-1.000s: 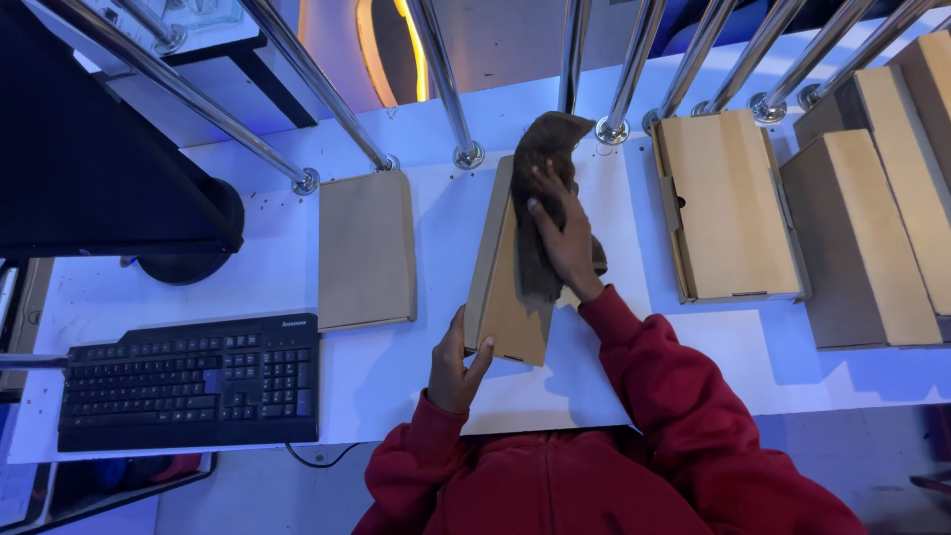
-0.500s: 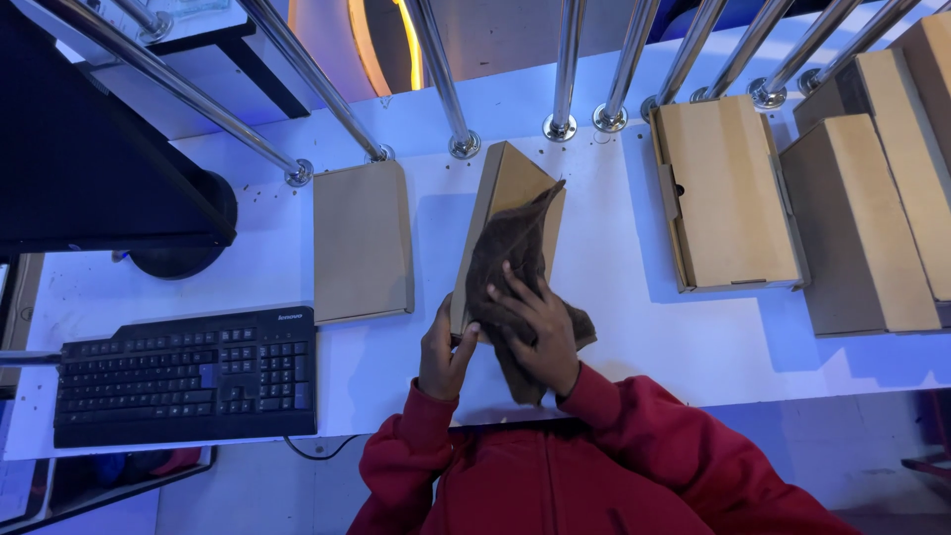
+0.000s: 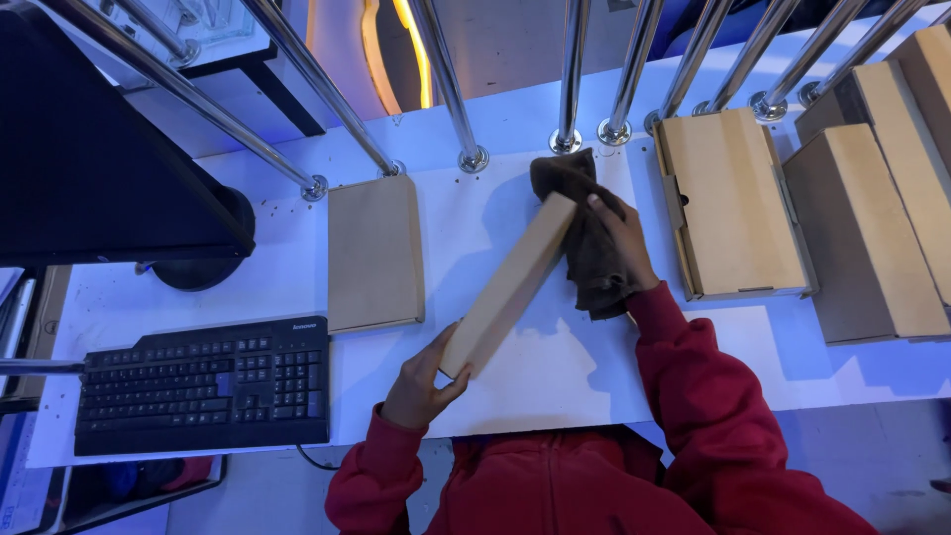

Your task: The person removes a laptop battery from a box, wipes the surfaces of the battery with a cloth, and places the battery back inside the box.

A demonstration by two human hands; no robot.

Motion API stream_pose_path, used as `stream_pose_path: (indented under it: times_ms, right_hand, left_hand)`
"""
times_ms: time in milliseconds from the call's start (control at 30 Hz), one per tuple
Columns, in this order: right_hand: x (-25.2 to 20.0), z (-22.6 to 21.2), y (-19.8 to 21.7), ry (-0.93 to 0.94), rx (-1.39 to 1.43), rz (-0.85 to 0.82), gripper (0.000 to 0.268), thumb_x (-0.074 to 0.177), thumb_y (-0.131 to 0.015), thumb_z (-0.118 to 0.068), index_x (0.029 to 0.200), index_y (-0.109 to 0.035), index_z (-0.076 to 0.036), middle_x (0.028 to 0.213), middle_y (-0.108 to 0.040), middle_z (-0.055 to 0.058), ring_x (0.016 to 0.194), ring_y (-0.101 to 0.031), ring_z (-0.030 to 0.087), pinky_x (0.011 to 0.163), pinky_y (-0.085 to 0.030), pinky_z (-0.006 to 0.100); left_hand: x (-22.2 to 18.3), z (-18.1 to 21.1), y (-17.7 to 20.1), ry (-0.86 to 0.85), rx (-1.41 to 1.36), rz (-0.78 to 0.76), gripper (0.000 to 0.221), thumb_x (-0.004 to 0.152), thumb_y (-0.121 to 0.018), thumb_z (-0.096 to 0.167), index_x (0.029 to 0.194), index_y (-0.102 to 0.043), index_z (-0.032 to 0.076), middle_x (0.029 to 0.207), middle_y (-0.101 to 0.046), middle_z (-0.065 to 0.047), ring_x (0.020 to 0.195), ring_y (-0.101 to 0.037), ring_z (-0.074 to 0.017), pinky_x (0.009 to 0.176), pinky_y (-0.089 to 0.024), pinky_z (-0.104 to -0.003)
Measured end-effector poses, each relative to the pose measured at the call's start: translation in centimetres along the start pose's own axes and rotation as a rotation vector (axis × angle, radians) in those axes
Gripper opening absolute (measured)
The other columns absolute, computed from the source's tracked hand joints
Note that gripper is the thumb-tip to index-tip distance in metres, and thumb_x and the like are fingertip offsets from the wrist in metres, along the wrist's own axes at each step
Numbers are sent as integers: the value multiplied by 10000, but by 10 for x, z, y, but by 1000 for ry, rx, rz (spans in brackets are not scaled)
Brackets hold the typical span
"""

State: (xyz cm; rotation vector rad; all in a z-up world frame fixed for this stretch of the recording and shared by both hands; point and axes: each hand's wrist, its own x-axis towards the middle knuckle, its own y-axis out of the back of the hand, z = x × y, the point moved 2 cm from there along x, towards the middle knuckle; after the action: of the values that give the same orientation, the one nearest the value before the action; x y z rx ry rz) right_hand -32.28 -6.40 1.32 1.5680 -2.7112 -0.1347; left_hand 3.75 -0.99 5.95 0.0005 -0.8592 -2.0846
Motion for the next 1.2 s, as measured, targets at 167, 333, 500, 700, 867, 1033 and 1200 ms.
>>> stream_pose_path:
  times_ms: [167,333,500,700,867,1033,1200]
  right_hand:
    - [-20,-40,29,51,163,289,282,986,-744,-392,1062,-747,-120,979,-704,51,935,-622,173,834,-500,348]
    - [-51,-35,82,296,157,448,262,1090,-636,-382,1027,-692,-134,941,-661,21,874,-570,99,857,-481,240]
    - [-141,-81,-2,714,-230,36,326,844,-725,-259,1137,-778,-127,1052,-683,59,990,-623,317,911,-501,388]
    - [-185,-61,-63,1105,-634,43,201,899,-682,-231,1068,-773,-173,1111,-751,17,863,-649,324,776,-545,408]
    - [-136,-60,-22,943,-848,-24,310,937,-651,-133,1221,-665,-10,1280,-686,76,934,-534,381,783,-472,478]
    - [-71,-24,17,712,-1050,183,201,955,-726,-160,1141,-747,-88,1277,-680,-6,893,-544,331,689,-515,424]
    - [-69,-37,21,491,-1003,124,187,936,-746,-194,1082,-770,-80,1215,-689,66,962,-671,399,739,-603,506]
  left_hand:
    - [7,23,-7,-151,355,-35,653,892,-730,73,1475,-451,-20,1389,-597,-257,1136,-673,-389,806,-650,-441]
    - [18,31,-22,-189,452,39,607,917,-714,88,1455,-465,-40,1448,-549,-262,1176,-649,-377,824,-648,-410]
    - [33,33,-52,-287,541,152,512,911,-762,202,1314,-576,-52,1258,-656,-249,1130,-691,-350,856,-638,-383]
    - [-15,-61,-108,-463,632,287,317,900,-785,302,1045,-738,24,955,-708,-158,931,-734,-311,825,-642,-397]
    - [4,-26,-102,-501,575,154,531,1012,-697,304,1332,-584,-104,1329,-644,-245,1263,-634,-376,1117,-509,-473]
    - [-11,-48,-121,-666,910,203,360,1093,-414,97,1402,-546,-33,1416,-600,-197,1325,-595,-328,1157,-471,-481]
    - [-14,-60,-114,-450,765,105,606,912,-628,340,1437,-547,49,1483,-568,-133,1347,-560,-285,1156,-417,-442]
